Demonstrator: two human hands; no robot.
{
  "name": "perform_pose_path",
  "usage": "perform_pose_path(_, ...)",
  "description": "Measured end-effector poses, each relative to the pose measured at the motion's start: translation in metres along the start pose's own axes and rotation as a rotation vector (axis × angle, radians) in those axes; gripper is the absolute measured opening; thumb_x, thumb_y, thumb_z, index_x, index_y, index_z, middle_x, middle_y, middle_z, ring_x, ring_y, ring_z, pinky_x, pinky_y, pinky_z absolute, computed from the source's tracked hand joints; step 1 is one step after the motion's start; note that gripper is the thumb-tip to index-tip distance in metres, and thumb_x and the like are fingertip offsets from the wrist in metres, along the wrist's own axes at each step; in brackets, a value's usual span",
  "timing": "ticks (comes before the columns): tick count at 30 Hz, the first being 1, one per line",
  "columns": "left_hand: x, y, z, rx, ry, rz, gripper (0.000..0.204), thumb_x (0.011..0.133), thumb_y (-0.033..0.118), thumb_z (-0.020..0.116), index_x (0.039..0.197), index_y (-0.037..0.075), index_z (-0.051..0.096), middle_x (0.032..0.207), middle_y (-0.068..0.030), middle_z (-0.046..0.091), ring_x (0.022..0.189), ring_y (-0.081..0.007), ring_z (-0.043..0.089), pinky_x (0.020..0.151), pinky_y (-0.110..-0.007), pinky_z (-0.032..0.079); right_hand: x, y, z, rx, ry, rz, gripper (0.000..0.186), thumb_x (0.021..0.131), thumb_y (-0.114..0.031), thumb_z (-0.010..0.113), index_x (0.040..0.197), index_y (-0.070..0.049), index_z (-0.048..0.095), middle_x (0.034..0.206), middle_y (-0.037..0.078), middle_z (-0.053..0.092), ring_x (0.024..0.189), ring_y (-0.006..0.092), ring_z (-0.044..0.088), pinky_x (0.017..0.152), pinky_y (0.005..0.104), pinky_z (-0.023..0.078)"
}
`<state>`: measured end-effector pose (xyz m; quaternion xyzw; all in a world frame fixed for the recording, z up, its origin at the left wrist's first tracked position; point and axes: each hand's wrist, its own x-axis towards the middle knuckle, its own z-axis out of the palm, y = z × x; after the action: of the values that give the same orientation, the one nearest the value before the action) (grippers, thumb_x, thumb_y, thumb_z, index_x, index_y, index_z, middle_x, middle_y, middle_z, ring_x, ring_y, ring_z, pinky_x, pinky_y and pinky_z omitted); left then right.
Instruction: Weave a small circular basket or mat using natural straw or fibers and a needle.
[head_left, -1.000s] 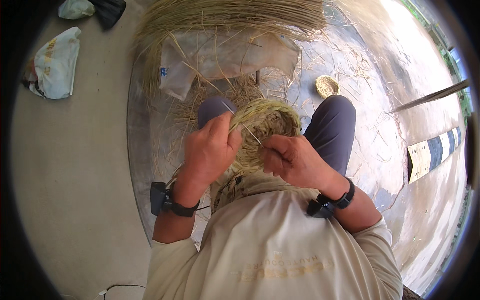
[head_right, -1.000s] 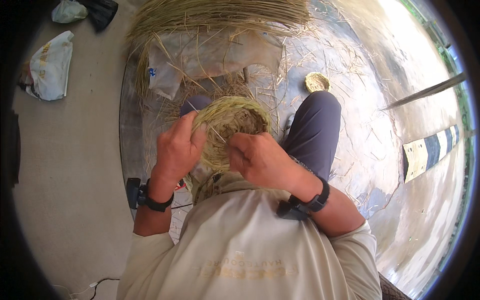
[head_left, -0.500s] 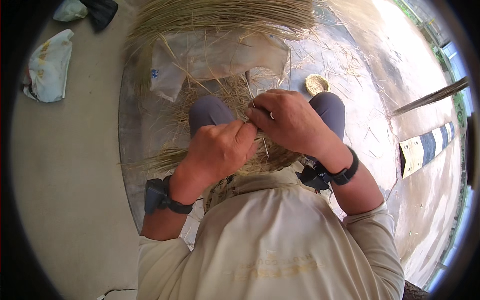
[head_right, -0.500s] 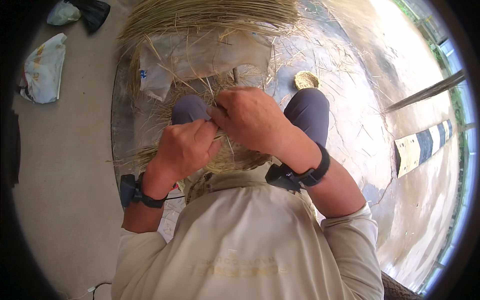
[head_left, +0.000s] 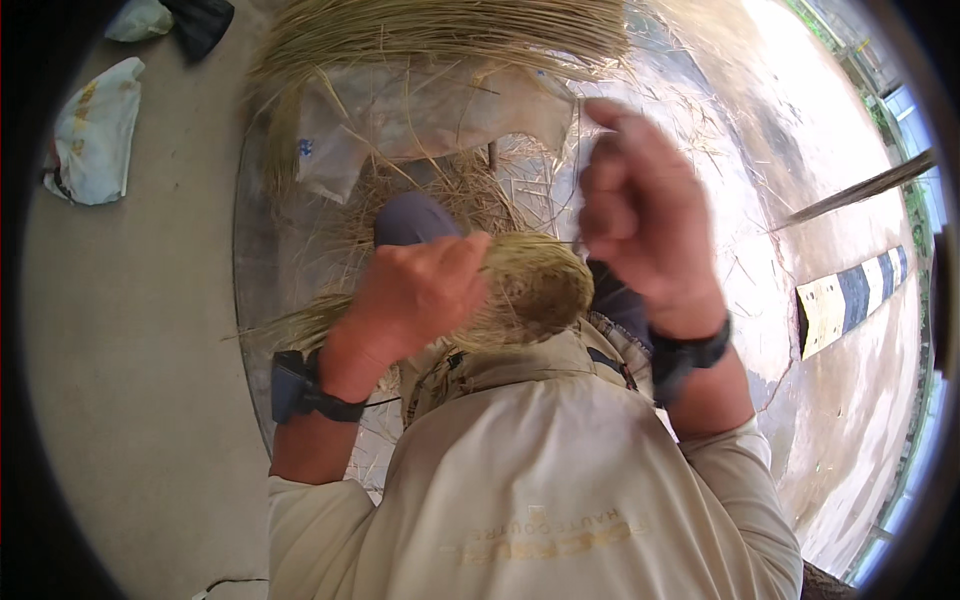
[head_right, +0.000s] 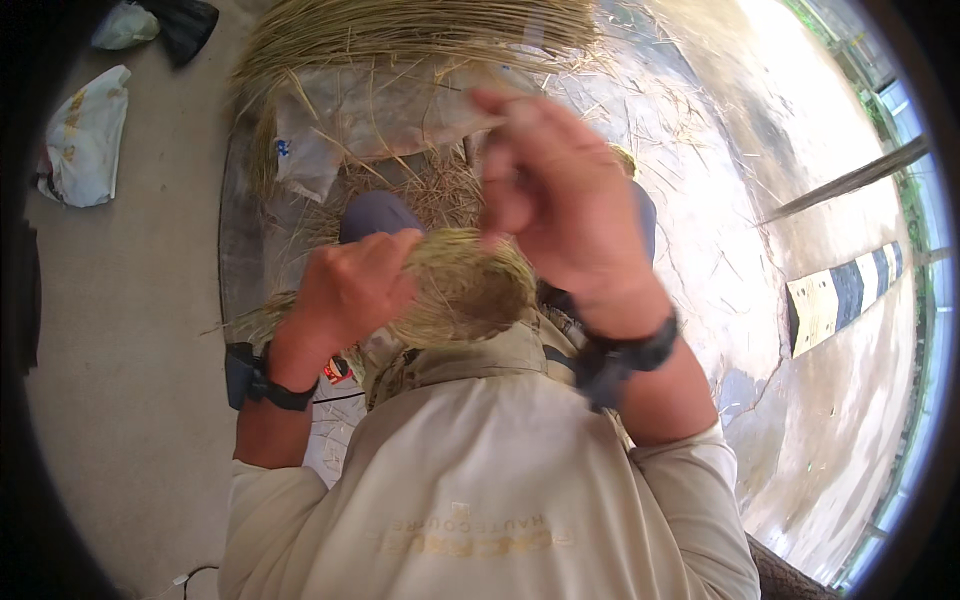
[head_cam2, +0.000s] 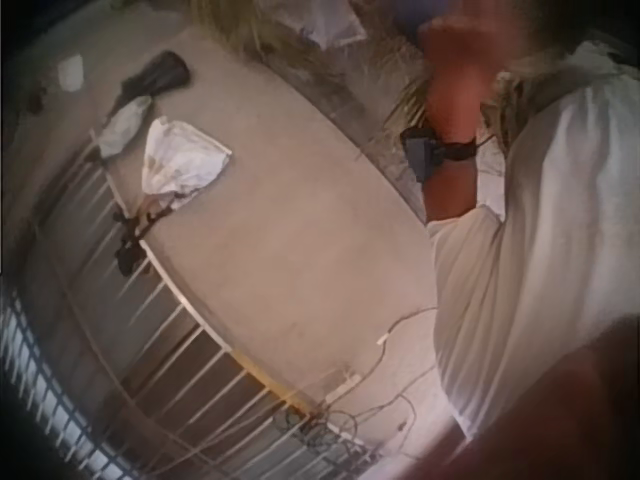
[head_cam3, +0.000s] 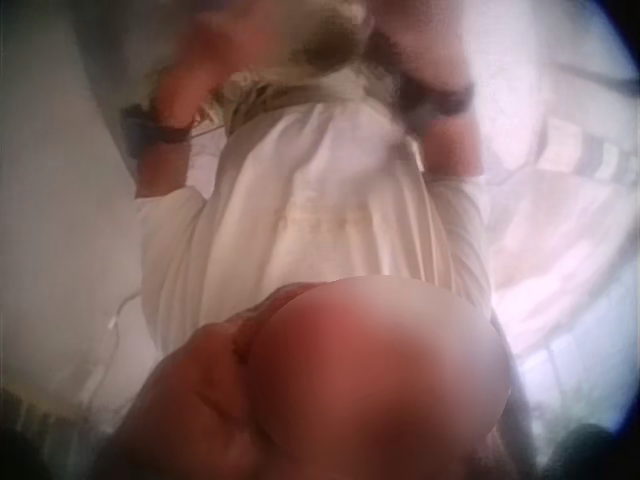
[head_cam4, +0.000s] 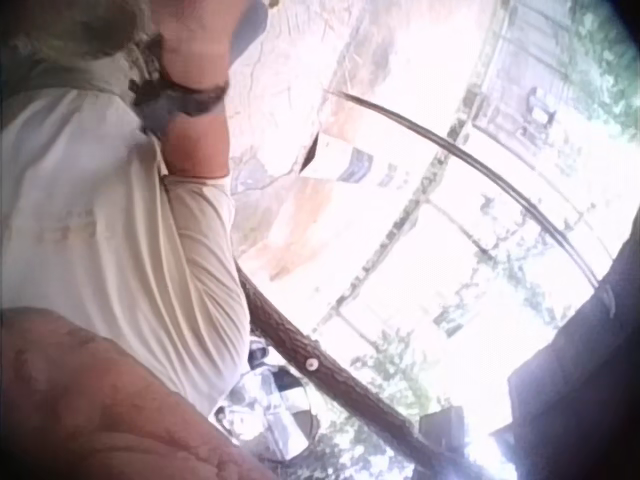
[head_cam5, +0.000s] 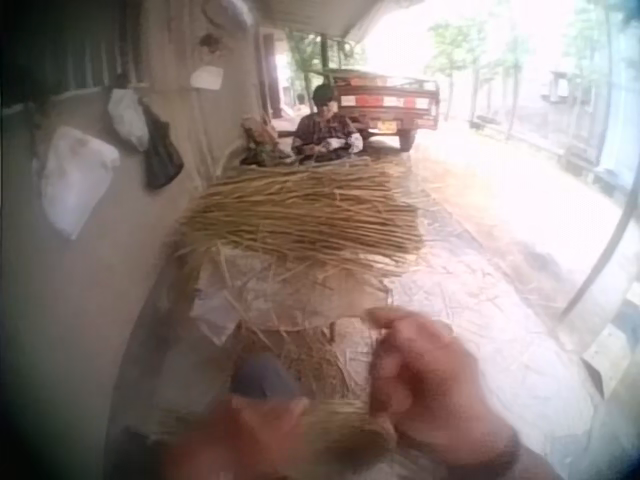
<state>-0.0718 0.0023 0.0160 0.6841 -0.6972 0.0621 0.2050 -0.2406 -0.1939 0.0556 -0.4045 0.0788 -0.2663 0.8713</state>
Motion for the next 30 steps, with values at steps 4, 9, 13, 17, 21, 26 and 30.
perform_pose_path(4, -0.032, -0.034, -0.035, 0.081, -0.006, -0.163, 0.037, 0.086, 0.011, 0.077, 0.12, 0.004, 0.067, 0.094, -0.0152, 0.074, 0.079, -0.0352, 0.074, 0.065, -0.045, 0.059, -0.031, -0.063, -0.06, 0.029, 0.223, -0.241, 0.042, 0.112, -0.018, 0.052, 0.148, 0.003, 0.051, 0.077, -0.005, 0.036, 0.057, 0.0039, 0.032, 0.043, 0.0188, 0.026)
perform_pose_path(9, -0.05, -0.065, -0.072, 0.2, -0.016, -0.214, 0.032, 0.09, 0.015, 0.074, 0.12, 0.007, 0.066, 0.102, -0.015, 0.076, 0.083, -0.0372, 0.074, 0.067, -0.046, 0.06, -0.117, -0.192, -0.262, -0.115, 0.322, -0.465, 0.046, 0.112, -0.004, 0.043, 0.157, 0.008, 0.041, 0.085, -0.001, 0.038, 0.06, 0.0066, 0.029, 0.048, 0.0207, 0.028)
perform_pose_path(13, -0.036, -0.046, -0.061, 0.106, -0.093, -0.228, 0.034, 0.09, 0.016, 0.075, 0.121, 0.006, 0.067, 0.1, -0.0169, 0.076, 0.085, -0.0373, 0.074, 0.07, -0.046, 0.06, -0.089, -0.144, -0.186, -0.578, 0.569, -0.516, 0.04, 0.11, -0.006, 0.048, 0.148, 0.006, 0.055, 0.094, 0.002, 0.046, 0.072, 0.009, 0.037, 0.062, 0.0227, 0.035)
perform_pose_path(17, -0.01, -0.014, -0.038, -0.105, -0.133, -0.145, 0.038, 0.088, 0.013, 0.077, 0.124, 0.003, 0.068, 0.101, -0.019, 0.076, 0.088, -0.0382, 0.075, 0.07, -0.045, 0.06, -0.034, -0.04, -0.063, -0.912, -0.008, -0.243, 0.037, 0.108, -0.016, 0.059, 0.14, 0.002, 0.063, 0.124, 0.012, 0.067, 0.113, 0.0179, 0.059, 0.1, 0.0319, 0.045)
perform_pose_path(21, 0.014, 0.013, -0.031, -0.284, -0.078, -0.158, 0.044, 0.089, 0.011, 0.076, 0.132, 0.006, 0.067, 0.105, -0.0185, 0.076, 0.089, -0.0378, 0.075, 0.073, -0.045, 0.061, 0.008, 0.042, -0.047, -0.679, -0.395, 0.162, 0.048, 0.111, -0.036, 0.057, 0.145, -0.002, 0.062, 0.135, 0.015, 0.069, 0.116, 0.0171, 0.065, 0.099, 0.0321, 0.053)
perform_pose_path(26, 0.002, 0.004, -0.015, -0.249, -0.198, -0.185, 0.05, 0.091, 0.009, 0.074, 0.14, 0.014, 0.066, 0.111, -0.0181, 0.077, 0.095, -0.0376, 0.076, 0.079, -0.043, 0.063, -0.028, 0.018, -0.1, -0.698, -0.342, 0.68, 0.058, 0.108, -0.047, 0.062, 0.142, 0.001, 0.064, 0.105, 0.006, 0.073, 0.089, 0.0093, 0.062, 0.072, 0.026, 0.052)
perform_pose_path(30, 0.0, -0.003, 0.003, -0.33, -0.182, -0.188, 0.048, 0.093, 0.01, 0.074, 0.14, 0.013, 0.066, 0.113, -0.018, 0.077, 0.098, -0.0365, 0.076, 0.081, -0.042, 0.063, -0.057, 0.015, -0.143, -0.883, -0.435, 0.465, 0.041, 0.106, -0.036, 0.07, 0.125, 0.0, 0.075, 0.09, 0.001, 0.072, 0.08, 0.0077, 0.061, 0.068, 0.0252, 0.05)
